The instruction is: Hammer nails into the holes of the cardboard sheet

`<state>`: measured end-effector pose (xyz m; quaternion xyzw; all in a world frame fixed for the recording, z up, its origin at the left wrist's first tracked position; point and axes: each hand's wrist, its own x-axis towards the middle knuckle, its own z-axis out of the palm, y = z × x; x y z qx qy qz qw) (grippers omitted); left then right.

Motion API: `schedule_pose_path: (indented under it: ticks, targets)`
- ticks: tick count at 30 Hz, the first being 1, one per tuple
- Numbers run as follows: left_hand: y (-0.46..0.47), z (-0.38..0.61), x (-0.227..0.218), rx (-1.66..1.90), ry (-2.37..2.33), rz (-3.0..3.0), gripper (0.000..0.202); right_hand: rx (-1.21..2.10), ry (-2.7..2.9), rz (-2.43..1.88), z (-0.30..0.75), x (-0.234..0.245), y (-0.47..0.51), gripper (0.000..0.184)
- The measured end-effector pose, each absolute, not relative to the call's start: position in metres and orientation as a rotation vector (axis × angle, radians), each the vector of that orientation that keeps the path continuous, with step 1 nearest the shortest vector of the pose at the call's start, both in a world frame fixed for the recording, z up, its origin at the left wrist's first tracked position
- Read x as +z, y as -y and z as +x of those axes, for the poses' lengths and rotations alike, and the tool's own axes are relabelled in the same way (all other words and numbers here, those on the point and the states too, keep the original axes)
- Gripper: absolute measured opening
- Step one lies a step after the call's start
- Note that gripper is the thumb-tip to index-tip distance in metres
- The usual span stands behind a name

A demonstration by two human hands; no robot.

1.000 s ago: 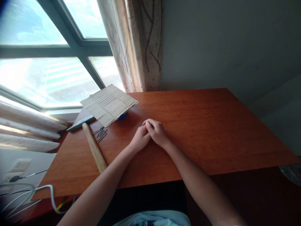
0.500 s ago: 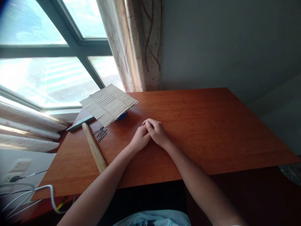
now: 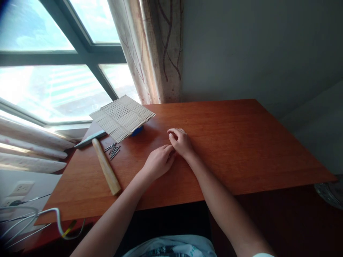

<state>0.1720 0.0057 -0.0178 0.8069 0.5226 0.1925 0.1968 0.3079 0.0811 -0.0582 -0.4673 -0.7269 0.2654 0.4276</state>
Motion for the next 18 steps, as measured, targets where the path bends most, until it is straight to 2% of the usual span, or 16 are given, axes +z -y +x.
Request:
schedule_pose_path:
  ticks: [4,9,13,16,18]
  targets:
    - [0.018,0.146,0.001,0.523,-1.622,2.346,0.021,0.591,1.91,-1.153,0.306,-0.062,-0.085,0.016]
    - [0.044,0.093,0.015,0.555,-2.214,2.184,0.024,0.56,1.964,-1.127,0.306,-0.065,-0.087,0.018]
    - [0.06,0.057,0.016,0.277,-2.634,1.777,0.05,0.542,1.977,-1.122,0.307,-0.066,-0.088,0.019]
    - [0.066,0.041,0.012,0.123,-2.672,1.538,0.066,0.529,1.982,-1.133,0.307,-0.068,-0.088,0.021]
    - [0.067,0.033,0.008,0.184,-2.653,1.461,0.068,0.522,1.983,-1.141,0.307,-0.068,-0.088,0.022]
